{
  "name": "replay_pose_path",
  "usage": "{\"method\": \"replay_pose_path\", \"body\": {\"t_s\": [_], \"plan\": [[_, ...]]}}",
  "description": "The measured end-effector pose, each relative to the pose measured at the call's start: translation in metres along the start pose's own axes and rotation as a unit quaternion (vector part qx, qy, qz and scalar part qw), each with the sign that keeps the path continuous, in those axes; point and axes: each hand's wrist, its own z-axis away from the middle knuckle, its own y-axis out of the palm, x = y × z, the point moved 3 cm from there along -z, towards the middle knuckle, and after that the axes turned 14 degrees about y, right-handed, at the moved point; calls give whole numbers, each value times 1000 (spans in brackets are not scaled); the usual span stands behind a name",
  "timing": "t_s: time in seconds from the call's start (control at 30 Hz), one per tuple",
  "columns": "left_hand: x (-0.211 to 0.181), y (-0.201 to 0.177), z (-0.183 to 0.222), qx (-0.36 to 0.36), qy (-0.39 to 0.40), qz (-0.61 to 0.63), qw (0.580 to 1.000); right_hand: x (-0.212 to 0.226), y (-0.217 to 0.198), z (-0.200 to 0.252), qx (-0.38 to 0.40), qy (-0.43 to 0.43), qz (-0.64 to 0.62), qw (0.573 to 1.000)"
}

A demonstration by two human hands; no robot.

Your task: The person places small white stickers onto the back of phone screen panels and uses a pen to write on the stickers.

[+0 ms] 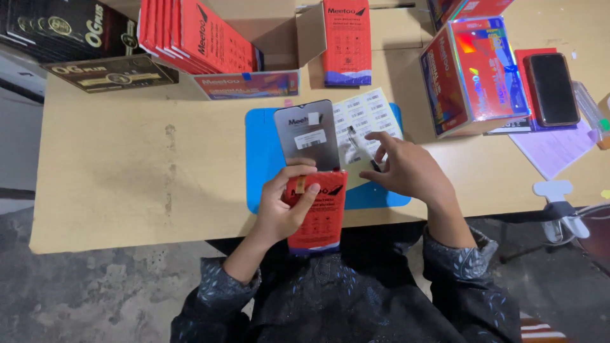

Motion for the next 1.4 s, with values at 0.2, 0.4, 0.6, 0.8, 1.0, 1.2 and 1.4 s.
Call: {"method": "replay_pose_path", "body": {"t_s": [0.2, 0.4, 0.6, 0.8, 1.0, 1.2, 1.4], "plan": [[7, 29, 31, -90, -8, -30, 995, -19, 27, -9, -71, -12, -8, 997], [13, 37, 36, -75, -4, -48, 996, -18, 15, 8, -88, -63, -379, 919], [18, 38, 39, -63, -34, -50, 996, -12, 41, 6, 3, -215, -644, 734], [7, 34, 30, -75, -36, -45, 996, 24, 56, -5, -173, -281, -559, 760], [16, 33, 32, -77, -30, -39, 996, 48, 58, -2, -279, -246, -521, 768], [22, 34, 39, -88, -18, -9, 996, 49, 64, 2, -414, -270, -461, 737], [18, 32, 37, -87, 19, -8, 996, 45, 68, 0, -432, -262, -452, 735]]}}
